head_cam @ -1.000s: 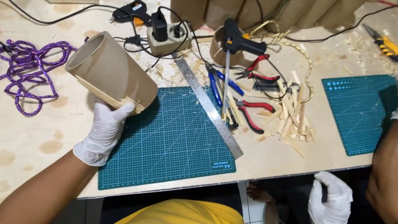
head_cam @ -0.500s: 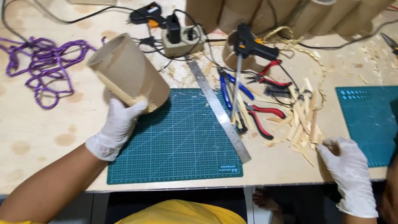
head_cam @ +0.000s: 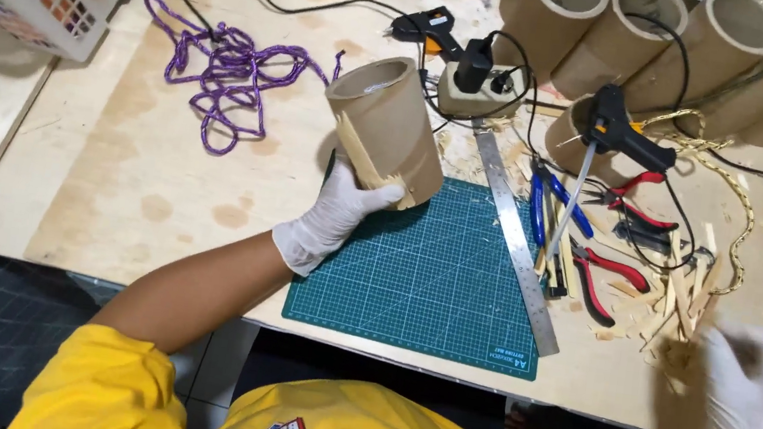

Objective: Assembling a wooden structure by gluing thin wood strips onto a cardboard tube using a hot glue gun.

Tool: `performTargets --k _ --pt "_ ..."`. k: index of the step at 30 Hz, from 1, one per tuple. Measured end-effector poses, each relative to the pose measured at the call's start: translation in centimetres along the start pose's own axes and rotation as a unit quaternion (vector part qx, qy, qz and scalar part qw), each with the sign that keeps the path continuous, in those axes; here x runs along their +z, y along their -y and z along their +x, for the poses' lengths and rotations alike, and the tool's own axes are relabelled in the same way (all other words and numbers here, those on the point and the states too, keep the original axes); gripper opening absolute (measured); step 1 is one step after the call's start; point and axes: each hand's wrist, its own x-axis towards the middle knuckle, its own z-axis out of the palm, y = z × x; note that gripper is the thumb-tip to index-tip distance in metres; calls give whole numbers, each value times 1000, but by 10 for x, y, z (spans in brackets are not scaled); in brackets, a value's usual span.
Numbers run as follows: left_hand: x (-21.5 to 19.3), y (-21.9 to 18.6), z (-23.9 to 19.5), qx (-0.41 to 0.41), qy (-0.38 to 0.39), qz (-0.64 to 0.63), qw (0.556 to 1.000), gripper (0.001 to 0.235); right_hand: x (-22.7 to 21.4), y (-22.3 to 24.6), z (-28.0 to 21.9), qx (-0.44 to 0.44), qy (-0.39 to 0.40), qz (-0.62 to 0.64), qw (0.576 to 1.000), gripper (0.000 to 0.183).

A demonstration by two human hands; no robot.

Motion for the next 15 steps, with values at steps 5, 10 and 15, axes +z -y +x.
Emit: performTargets --k 5,10,15 --pt "-12 33 8 -11 6 -38 999 91 53 173 -48 -18 154 188 970 22" --pt "-18 52 15 -36 -2 -82 996 98 140 203 -21 -101 328 258 903 21" --pt "-11 36 8 -44 11 -98 994 101 183 195 -1 -101 388 338 851 27"
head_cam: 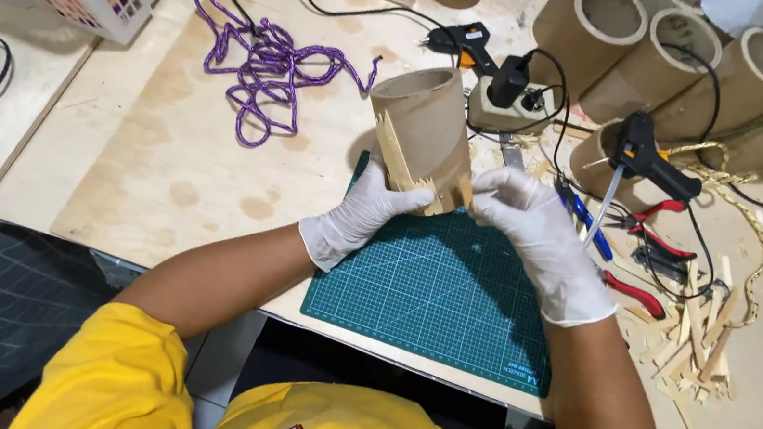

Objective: Assembling a wooden structure by gluing thin wood strips onto a cardboard tube using a hot glue gun.

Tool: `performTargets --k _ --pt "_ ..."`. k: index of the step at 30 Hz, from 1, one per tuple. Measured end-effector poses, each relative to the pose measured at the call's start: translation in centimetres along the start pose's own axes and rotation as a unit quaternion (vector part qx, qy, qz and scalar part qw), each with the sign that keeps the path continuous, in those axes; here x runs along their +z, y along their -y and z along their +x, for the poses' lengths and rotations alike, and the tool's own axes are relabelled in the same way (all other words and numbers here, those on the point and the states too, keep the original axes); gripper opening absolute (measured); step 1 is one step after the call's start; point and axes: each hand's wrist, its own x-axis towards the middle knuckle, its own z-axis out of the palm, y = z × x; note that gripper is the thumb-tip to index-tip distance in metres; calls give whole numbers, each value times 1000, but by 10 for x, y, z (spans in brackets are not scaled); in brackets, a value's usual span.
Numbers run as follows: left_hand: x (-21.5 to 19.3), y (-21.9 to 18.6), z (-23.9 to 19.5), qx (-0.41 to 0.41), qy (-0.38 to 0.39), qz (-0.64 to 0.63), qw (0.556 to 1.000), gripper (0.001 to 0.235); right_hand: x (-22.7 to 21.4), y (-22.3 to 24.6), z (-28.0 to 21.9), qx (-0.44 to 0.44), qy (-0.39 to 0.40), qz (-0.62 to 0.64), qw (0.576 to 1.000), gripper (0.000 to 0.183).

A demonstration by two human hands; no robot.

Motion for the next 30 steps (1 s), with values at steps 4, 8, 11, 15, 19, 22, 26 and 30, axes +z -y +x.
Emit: performTargets --k 4,8,11,15,19,22,26,30 --pt "0 7 2 6 4 4 1000 101 7 -13 0 -5 2 3 1000 27" --pt "-1 10 3 7 7 9 1000 102 16 -10 -3 -16 -4 -24 1000 23" --pt "3 6 2 10 2 10 1000 101 19 -8 -6 -29 -10 -31 999 19" --pt "2 10 6 10 -9 14 1000 100 18 -29 -3 -73 -22 -29 997 15" --pt "-2 10 3 10 -18 34 999 101 15 -36 -2 -90 -27 -27 995 11" --pt "0 5 1 19 -20 38 999 99 26 -22 -9 -102 -41 -9 994 12" --pt "-2 8 3 9 -17 23 1000 98 35 -17 -10 -95 -84 10 992 16" --pt "-3 6 2 11 -16 30 999 98 31 -26 -9 -110 -97 -6 989 17"
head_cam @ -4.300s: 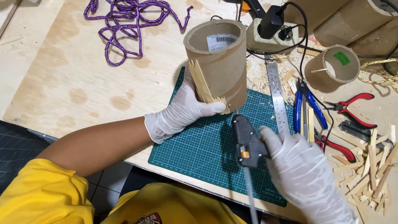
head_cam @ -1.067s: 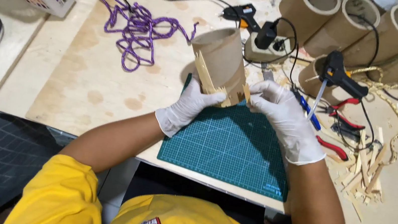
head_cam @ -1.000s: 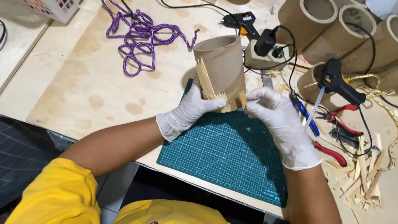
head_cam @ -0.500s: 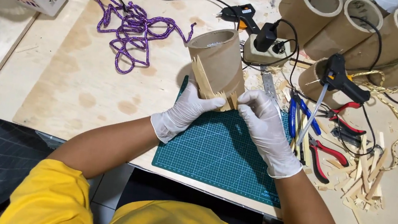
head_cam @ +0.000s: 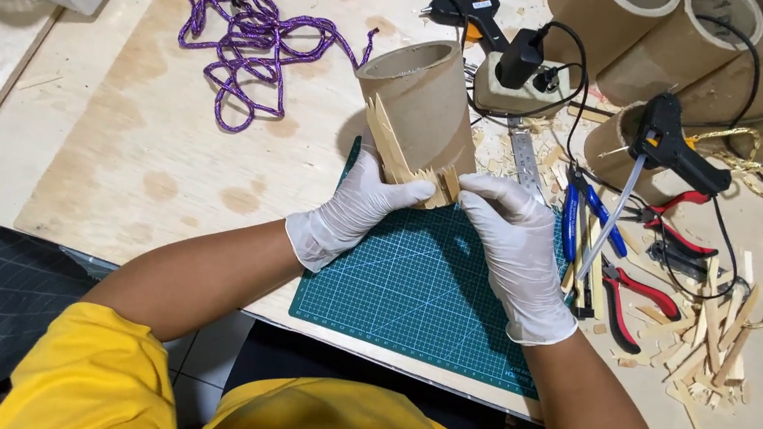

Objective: Assembling a wooden structure by gluing thin wood strips onto a cardboard tube using a hot glue gun.

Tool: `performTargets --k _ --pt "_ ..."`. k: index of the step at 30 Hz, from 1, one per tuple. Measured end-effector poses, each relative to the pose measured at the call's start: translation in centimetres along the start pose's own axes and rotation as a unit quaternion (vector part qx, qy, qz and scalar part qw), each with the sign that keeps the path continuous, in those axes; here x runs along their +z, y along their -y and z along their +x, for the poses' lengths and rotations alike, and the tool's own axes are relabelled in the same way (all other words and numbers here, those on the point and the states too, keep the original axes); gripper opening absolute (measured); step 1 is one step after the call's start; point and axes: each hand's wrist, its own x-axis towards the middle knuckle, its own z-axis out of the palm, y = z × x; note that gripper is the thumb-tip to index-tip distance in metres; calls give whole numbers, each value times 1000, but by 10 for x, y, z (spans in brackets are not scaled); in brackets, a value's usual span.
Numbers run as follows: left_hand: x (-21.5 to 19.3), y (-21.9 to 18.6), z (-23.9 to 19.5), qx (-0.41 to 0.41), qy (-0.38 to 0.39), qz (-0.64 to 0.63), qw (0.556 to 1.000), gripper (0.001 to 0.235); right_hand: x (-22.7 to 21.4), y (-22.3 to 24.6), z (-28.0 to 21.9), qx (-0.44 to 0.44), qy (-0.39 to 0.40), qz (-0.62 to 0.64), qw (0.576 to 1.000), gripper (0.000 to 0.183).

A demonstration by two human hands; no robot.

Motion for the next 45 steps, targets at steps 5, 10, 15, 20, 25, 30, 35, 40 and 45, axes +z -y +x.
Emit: performTargets --k 5,10,15,20,25,30,35,40,45 --pt "5 -11 -4 1 4 9 1000 98 -4 0 0 -17 -10 -9 1000 21" --pt "5 -10 -4 -5 5 11 1000 98 -2 2 -1 -11 -8 -22 1000 20" --pt "2 -7 -3 1 2 17 1000 97 0 7 -1 -17 -7 -44 999 22" --pt "5 -7 -2 -1 1 15 1000 98 0 5 -1 -21 -4 -48 999 20" --pt "7 -16 -5 -2 -2 14 1000 98 4 9 -3 -24 -9 -57 998 20" --pt "8 -15 -5 -2 -5 19 1000 100 3 6 -2 -23 -7 -63 998 20" --pt "7 -13 -4 -4 -6 20 1000 101 5 7 -3 -16 -11 -59 998 21" --pt "3 -3 -1 -5 -6 14 1000 103 6 12 -5 -18 -10 -68 997 21" --pt "2 -5 -3 -9 -3 28 1000 107 6 20 -5 -54 -14 -111 992 21"
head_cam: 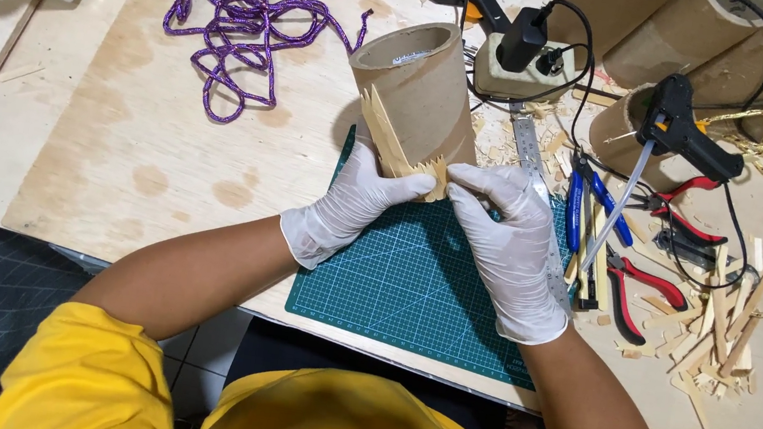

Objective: Assembling a wooden structure by gluing thin wood strips onto a cardboard tube using a hot glue gun.

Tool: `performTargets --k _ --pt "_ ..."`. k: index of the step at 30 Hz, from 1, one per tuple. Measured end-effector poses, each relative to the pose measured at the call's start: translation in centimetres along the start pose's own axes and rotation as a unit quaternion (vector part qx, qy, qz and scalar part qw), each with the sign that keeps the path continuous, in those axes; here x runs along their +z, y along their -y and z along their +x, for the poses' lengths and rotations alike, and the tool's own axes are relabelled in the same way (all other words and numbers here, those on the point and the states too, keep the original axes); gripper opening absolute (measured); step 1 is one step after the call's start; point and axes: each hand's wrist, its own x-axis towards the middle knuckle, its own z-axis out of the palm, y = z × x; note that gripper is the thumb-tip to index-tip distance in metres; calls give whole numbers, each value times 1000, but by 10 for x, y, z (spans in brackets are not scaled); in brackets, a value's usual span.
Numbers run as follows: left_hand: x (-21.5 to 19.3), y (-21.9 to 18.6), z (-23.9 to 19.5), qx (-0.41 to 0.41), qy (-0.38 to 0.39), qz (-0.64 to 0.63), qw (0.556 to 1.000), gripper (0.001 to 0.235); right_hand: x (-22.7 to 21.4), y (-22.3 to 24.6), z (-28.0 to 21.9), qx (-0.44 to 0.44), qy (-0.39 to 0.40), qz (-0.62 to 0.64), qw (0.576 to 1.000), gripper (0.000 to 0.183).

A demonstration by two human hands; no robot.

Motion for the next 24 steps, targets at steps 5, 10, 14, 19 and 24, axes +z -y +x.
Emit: performTargets --k 5,10,14,19,24 --pt "4 -10 -2 -3 0 -6 1000 106 -9 -11 2 -17 6 -17 1000 22" --pt "3 -1 -4 1 15 -10 1000 102 -16 -25 14 20 33 5 999 26" --pt "2 3 -2 5 25 -2 1000 106 -16 -21 16 31 63 15 997 31" --pt "13 -12 -6 13 34 -3 999 108 -14 -26 15 29 69 7 997 32" --pt "8 -13 -7 4 34 1 999 105 -10 -26 14 42 76 16 996 26"
